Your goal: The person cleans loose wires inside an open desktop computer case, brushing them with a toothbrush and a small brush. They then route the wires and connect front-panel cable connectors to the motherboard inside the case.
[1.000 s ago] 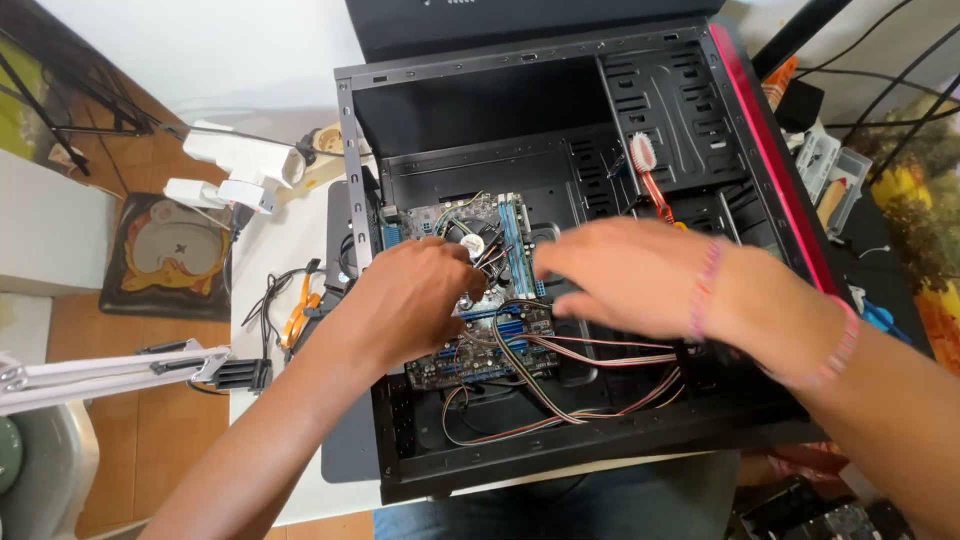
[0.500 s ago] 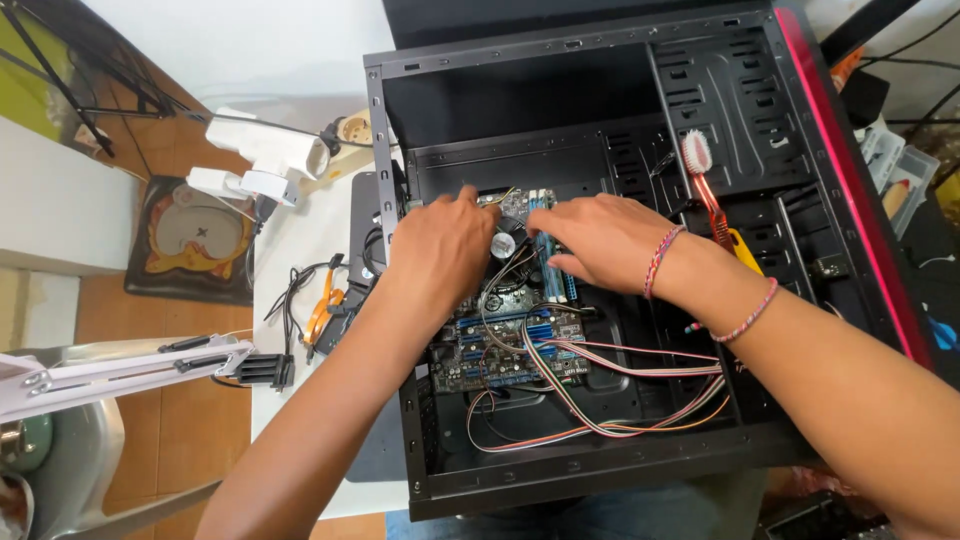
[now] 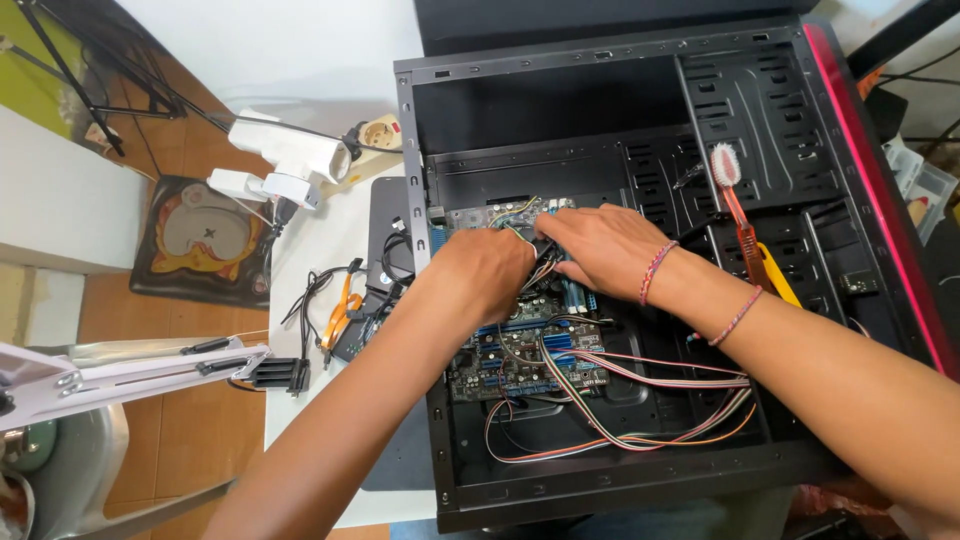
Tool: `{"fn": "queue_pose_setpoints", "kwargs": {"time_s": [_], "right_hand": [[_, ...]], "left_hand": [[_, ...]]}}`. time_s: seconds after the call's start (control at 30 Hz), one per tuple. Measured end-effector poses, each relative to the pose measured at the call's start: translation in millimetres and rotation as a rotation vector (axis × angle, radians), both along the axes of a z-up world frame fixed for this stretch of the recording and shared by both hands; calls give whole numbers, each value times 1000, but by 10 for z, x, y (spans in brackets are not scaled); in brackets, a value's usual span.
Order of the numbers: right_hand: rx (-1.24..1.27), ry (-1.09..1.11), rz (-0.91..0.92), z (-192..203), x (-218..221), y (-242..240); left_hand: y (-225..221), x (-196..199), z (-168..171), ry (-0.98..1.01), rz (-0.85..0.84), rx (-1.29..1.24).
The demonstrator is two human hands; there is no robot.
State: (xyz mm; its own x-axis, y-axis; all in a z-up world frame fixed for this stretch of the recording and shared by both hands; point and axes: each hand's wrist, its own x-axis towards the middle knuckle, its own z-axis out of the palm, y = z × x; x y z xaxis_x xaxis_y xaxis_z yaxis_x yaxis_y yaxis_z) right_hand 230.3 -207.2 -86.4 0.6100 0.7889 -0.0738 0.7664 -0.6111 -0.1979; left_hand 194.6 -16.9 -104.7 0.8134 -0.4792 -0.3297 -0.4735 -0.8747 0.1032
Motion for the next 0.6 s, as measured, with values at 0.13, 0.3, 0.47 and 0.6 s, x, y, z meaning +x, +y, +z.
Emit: {"fn": "queue_pose_setpoints", "kwargs": {"time_s": [0.13,0.3,0.47,0.6], "right_hand": [[-41,28,-19,122,-9,-13],[103,31,158,199,-30,-76],[-1,191,149,399,-101,-151],[41,282,154,550,-131,-241]], "left_hand": [[-43,-68,516,137,41,-3],[-18,-83,557,113,22,-209],[-7,-83,555,107,68,-286],[-38,-90,618,84,-17,-371]]}}
